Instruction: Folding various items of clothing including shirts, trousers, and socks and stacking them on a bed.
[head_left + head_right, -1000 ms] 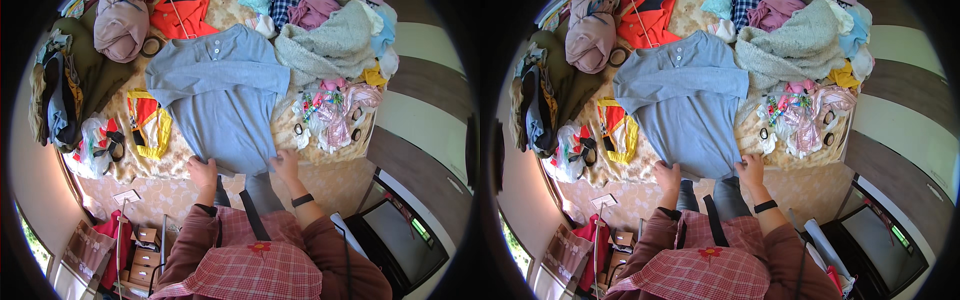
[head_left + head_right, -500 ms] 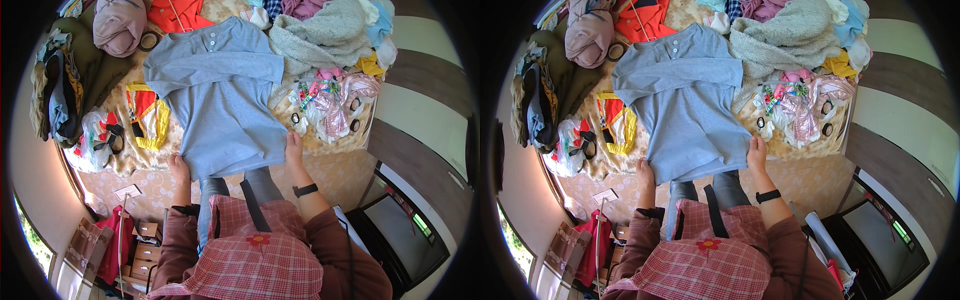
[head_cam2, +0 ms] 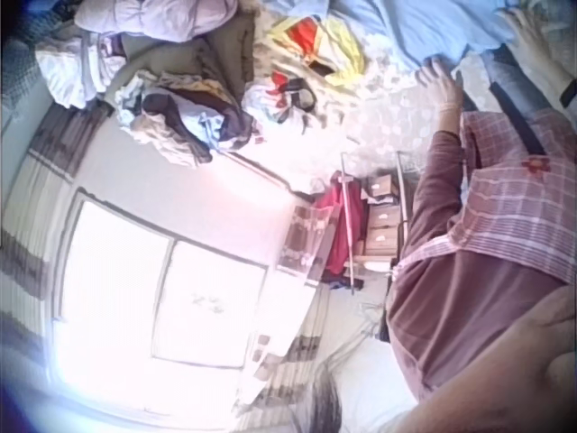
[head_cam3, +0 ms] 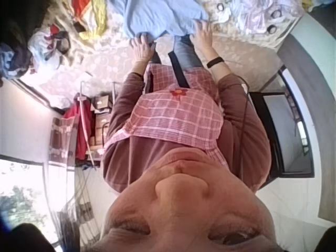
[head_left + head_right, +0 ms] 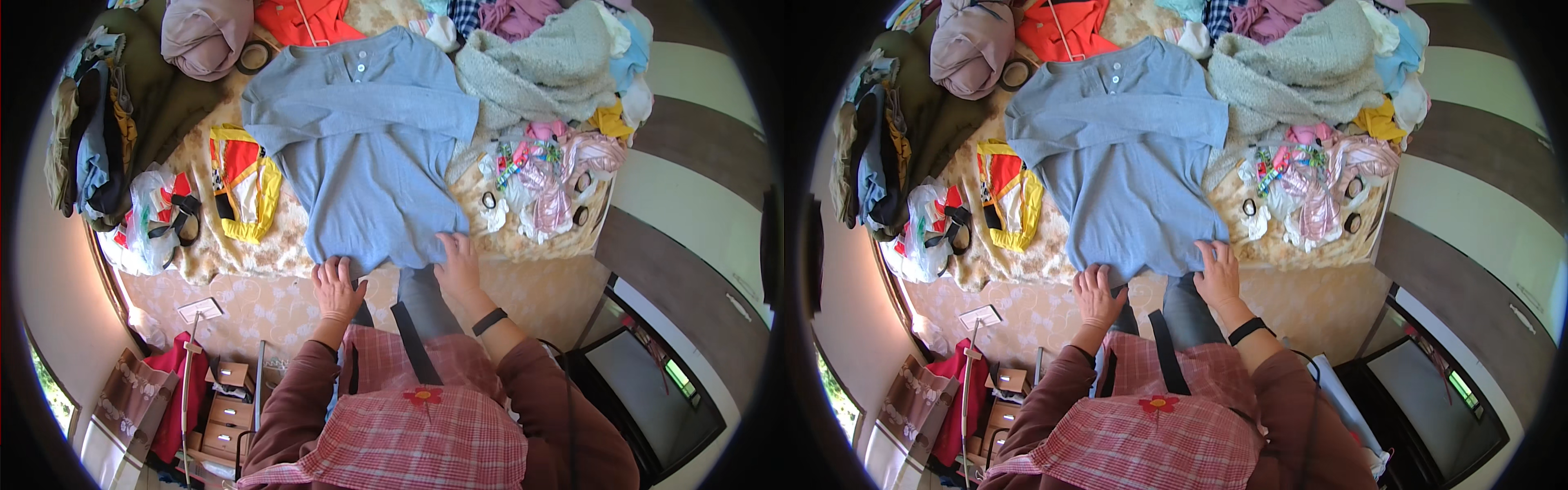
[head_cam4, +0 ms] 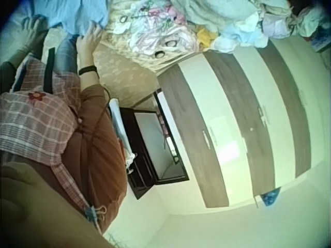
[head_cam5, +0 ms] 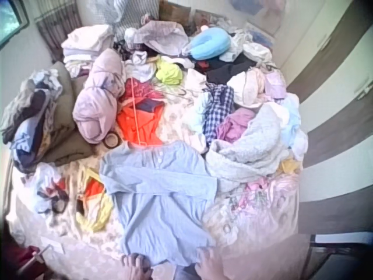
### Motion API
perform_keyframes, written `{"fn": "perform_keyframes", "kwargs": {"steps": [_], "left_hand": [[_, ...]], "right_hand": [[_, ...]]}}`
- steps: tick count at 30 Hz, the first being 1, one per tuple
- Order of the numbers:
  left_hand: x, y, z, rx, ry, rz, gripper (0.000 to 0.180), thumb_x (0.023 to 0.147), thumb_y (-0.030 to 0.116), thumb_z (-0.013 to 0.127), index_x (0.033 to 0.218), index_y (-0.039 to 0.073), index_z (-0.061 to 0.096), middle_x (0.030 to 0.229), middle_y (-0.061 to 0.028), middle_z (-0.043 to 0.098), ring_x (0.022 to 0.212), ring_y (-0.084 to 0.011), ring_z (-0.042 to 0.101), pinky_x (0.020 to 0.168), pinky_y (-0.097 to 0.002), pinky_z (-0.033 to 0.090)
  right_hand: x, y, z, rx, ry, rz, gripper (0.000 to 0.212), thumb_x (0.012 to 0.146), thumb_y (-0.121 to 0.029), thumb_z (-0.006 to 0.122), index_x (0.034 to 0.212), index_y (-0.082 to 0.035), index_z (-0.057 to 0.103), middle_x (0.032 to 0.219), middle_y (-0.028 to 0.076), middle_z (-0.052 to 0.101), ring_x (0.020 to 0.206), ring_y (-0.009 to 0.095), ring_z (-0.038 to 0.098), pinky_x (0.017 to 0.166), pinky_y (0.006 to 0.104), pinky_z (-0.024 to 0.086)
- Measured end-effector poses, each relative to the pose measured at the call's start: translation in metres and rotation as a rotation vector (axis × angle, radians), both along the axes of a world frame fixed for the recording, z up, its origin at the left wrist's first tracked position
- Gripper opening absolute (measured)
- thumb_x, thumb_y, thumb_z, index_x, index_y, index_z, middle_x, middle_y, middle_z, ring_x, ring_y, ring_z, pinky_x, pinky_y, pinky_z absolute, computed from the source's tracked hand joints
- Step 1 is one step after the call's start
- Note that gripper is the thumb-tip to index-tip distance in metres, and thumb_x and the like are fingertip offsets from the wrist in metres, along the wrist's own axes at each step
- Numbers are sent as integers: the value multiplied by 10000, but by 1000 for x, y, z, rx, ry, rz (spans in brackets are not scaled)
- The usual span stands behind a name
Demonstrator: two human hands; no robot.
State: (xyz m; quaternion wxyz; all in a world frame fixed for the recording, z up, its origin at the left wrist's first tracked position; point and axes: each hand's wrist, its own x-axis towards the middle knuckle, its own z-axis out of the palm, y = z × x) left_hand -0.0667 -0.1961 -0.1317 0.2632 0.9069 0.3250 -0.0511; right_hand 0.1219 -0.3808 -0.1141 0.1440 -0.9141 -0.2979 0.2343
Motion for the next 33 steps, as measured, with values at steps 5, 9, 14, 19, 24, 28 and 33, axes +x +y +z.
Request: {"fn": "perform_keyframes", "kwargs": {"steps": [5, 9, 14, 19, 24, 28, 33], "left_hand": [[-4, 8, -26, 141, 118, -22, 489, 589, 140, 718, 1043, 114, 540, 1058, -91, 504, 1040, -299, 477, 993, -457, 313], [-15, 26, -21, -77, 23, -57, 401, 615, 96, 674, 1002, 123, 572, 1022, -60, 540, 1011, -268, 499, 1003, -446, 317], [-42, 44, -24, -140, -83, -11, 281, 655, 59, 611, 928, 111, 571, 906, -70, 569, 913, -307, 528, 872, -422, 392], [-44, 50, -26, -65, -34, 184, 235, 741, 40, 563, 973, 63, 529, 902, -121, 549, 884, -336, 520, 803, -437, 413], [-41, 44, -22, -84, -41, 203, 226, 724, -12, 540, 943, 45, 528, 905, -143, 540, 894, -359, 515, 799, -442, 420], [-52, 45, -26, -60, -55, 219, 222, 707, -43, 544, 904, 59, 551, 913, -139, 545, 915, -351, 523, 808, -431, 430], [-79, 51, -21, -150, -60, 310, 199, 706, -49, 556, 873, 59, 573, 925, -135, 553, 897, -339, 549, 773, -415, 457]], "right_hand": [[13, 0, -13, 48, -12, 43, 518, 622, -28, 677, 1120, -132, 581, 1032, 115, 515, 999, 315, 499, 868, 381, 422], [22, -22, -15, 124, 137, 50, 377, 652, 12, 624, 1013, -99, 618, 968, 105, 556, 946, 317, 520, 819, 371, 441], [30, -24, -6, 201, 120, -99, 272, 691, 12, 563, 941, -77, 619, 862, 118, 582, 859, 327, 540, 773, 402, 441], [38, -26, -6, 147, -57, -94, 298, 680, 18, 553, 958, -77, 608, 844, 121, 576, 837, 323, 538, 757, 408, 440], [40, -30, -11, 70, -90, -67, 300, 660, 18, 577, 942, -80, 597, 820, 111, 551, 837, 325, 535, 753, 407, 441], [37, -37, -23, 15, -86, -221, 244, 683, 6, 581, 911, -78, 560, 826, 121, 553, 836, 338, 546, 731, 421, 448], [28, -51, -22, -35, 9, -379, 225, 721, 7, 542, 932, -72, 527, 870, 151, 592, 815, 364, 580, 693, 431, 460]]}}
